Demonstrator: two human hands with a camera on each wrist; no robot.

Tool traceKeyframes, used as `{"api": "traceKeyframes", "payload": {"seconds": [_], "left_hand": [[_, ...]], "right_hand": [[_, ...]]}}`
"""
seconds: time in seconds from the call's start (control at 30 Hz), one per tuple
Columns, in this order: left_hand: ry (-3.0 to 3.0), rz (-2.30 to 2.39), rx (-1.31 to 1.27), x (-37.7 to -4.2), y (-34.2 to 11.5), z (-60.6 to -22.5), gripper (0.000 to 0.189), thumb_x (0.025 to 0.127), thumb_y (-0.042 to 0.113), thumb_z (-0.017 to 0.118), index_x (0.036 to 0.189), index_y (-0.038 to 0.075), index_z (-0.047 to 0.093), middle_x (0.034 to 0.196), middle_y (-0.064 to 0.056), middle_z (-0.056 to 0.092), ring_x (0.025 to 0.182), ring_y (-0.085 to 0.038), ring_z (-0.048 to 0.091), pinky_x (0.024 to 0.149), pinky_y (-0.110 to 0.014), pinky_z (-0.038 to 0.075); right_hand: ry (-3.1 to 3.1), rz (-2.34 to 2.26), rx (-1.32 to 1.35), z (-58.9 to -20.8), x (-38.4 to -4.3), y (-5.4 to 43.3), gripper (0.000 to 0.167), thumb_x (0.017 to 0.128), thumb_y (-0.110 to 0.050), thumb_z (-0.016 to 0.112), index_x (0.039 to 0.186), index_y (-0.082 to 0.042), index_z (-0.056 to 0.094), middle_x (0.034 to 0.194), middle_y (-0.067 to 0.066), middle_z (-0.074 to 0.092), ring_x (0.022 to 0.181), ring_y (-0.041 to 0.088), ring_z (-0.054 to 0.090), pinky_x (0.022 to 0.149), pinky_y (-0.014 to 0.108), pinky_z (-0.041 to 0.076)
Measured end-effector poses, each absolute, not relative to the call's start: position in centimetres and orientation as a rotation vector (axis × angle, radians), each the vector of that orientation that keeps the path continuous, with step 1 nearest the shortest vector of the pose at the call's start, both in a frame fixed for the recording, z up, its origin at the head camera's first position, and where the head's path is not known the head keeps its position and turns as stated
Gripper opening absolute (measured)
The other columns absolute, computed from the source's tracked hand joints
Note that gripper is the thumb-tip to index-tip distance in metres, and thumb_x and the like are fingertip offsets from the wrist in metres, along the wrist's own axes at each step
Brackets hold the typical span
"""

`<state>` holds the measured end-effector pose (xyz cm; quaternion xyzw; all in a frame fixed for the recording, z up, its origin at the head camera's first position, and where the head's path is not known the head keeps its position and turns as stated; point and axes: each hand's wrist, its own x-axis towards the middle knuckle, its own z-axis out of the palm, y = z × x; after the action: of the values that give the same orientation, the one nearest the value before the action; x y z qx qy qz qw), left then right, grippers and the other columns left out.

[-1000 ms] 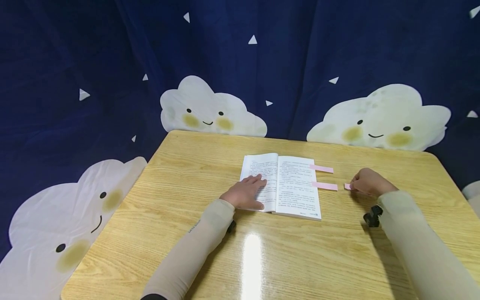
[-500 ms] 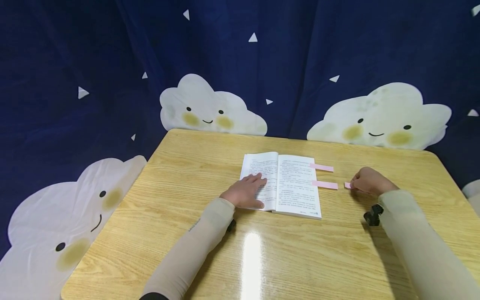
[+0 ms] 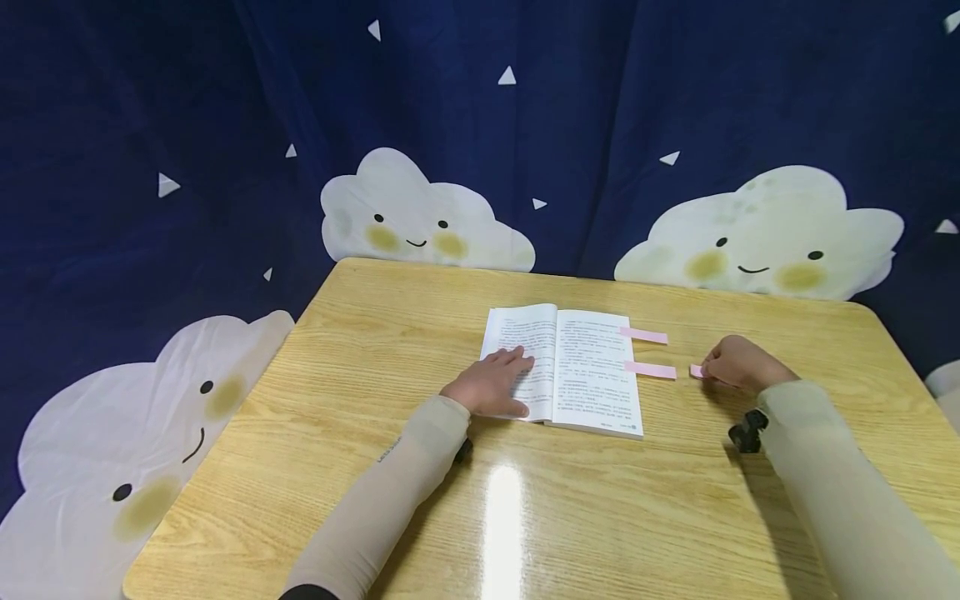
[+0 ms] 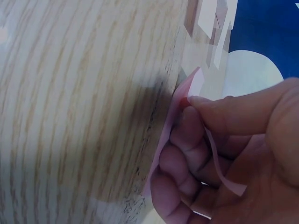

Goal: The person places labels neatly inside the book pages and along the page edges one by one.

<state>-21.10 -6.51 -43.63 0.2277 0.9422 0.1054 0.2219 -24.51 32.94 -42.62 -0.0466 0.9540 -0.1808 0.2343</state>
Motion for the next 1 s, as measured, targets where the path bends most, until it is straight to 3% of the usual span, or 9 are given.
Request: {"api": "traceKeyframes", "payload": {"seconds": [0.5, 0.8, 1.0], "left_hand": [[2.61, 0.277, 0.648, -21.21, -6.57, -43.79, 0.082, 0.092, 0.044, 0.067, 0.159, 0.024, 0.025, 0.169, -0.001, 0.012, 0.157, -0.027, 0.015, 0.126, -0.049, 0.023], [2.605, 0.278, 0.654, -21.23, -6.59, -43.72, 0.082, 0.092, 0.044, 0.066, 0.159, 0.024, 0.024, 0.169, -0.001, 0.013, 0.157, -0.028, 0.015, 0.126, -0.049, 0.022], [2.605, 0.277, 0.658, -21.23, -6.6, -43.81, 0.082, 0.092, 0.044, 0.066, 0.159, 0.024, 0.024, 0.169, -0.001, 0.013, 0.157, -0.027, 0.015, 0.126, -0.048, 0.022]], "right_hand": [[2.607, -0.5, -0.141, -42.36, -24.44, 32.83, 0.033, 0.094, -0.012, 0.054, 0.105, 0.015, 0.068, 0.082, 0.014, 0.064, 0.067, 0.019, 0.051, 0.061, 0.028, 0.041], [2.601, -0.53, -0.148, -42.63, -24.49, 32.94, 0.032, 0.093, -0.011, 0.053, 0.103, 0.015, 0.069, 0.061, 0.0, 0.053, 0.052, 0.012, 0.042, 0.055, 0.028, 0.038], [2.6, -0.564, -0.123, -42.99, -24.6, 33.18, 0.027, 0.092, -0.012, 0.053, 0.09, 0.008, 0.07, 0.056, -0.004, 0.047, 0.053, 0.012, 0.043, 0.054, 0.028, 0.037]]}}
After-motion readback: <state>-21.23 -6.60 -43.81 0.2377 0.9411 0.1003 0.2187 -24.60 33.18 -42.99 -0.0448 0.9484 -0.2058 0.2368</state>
